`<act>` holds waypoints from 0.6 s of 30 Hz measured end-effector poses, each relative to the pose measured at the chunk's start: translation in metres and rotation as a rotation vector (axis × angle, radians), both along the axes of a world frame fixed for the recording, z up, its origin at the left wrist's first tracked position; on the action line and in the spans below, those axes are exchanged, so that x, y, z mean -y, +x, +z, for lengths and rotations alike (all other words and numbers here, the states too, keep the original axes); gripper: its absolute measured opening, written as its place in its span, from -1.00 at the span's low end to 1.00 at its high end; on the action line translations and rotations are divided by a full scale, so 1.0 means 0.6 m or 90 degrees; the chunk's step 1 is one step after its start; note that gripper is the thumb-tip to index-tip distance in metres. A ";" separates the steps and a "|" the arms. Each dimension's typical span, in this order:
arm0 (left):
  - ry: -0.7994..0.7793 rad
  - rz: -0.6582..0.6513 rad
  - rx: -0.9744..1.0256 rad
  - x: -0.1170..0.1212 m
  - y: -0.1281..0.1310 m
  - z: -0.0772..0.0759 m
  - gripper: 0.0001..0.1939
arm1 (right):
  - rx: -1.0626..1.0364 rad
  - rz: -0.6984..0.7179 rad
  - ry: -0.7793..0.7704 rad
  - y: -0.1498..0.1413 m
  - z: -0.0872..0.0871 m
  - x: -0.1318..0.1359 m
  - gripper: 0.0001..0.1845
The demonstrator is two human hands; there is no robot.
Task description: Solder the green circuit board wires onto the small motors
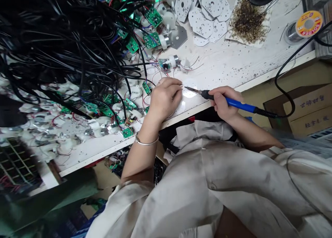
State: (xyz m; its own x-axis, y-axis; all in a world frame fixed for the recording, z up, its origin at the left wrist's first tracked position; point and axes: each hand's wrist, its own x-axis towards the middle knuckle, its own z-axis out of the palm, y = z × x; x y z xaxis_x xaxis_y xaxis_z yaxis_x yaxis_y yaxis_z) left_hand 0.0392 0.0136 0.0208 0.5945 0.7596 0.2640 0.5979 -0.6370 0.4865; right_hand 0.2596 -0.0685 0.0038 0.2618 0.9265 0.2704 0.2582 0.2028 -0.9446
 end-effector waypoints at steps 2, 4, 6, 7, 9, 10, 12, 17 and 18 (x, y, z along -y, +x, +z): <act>-0.011 -0.004 0.004 -0.001 -0.002 -0.001 -0.84 | 0.007 0.009 -0.007 0.001 -0.001 0.000 -0.65; -0.029 0.001 0.002 -0.001 -0.003 -0.001 -0.83 | 0.007 0.015 -0.016 0.001 0.000 -0.001 -0.65; -0.039 0.004 0.004 -0.001 -0.003 -0.002 -0.84 | 0.001 0.021 -0.014 0.001 0.004 -0.001 -0.68; -0.039 0.004 0.005 -0.001 -0.002 -0.003 -0.84 | -0.001 0.025 -0.010 0.000 0.006 -0.002 -0.70; -0.029 0.002 0.007 0.000 -0.001 -0.003 -0.85 | 0.000 0.034 -0.002 0.000 0.011 -0.004 -0.72; -0.021 0.001 0.007 0.000 0.000 -0.002 -0.85 | 0.004 0.039 -0.001 0.000 0.013 -0.004 -0.71; -0.007 0.003 0.002 0.001 0.002 -0.001 -0.85 | 0.008 0.045 -0.001 0.001 0.015 -0.005 -0.69; -0.033 0.013 -0.038 0.002 0.005 0.005 -0.82 | -0.026 0.043 -0.032 0.002 0.014 -0.002 -0.69; -0.039 0.017 -0.047 0.002 0.005 0.006 -0.82 | -0.033 0.026 -0.043 0.002 0.013 -0.001 -0.68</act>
State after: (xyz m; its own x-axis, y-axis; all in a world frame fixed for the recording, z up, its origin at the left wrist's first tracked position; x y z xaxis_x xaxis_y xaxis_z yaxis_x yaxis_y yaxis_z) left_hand 0.0422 0.0126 0.0243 0.5899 0.7888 0.1728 0.6496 -0.5907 0.4787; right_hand 0.2611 -0.0681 0.0115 0.2359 0.9522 0.1941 0.2021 0.1473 -0.9682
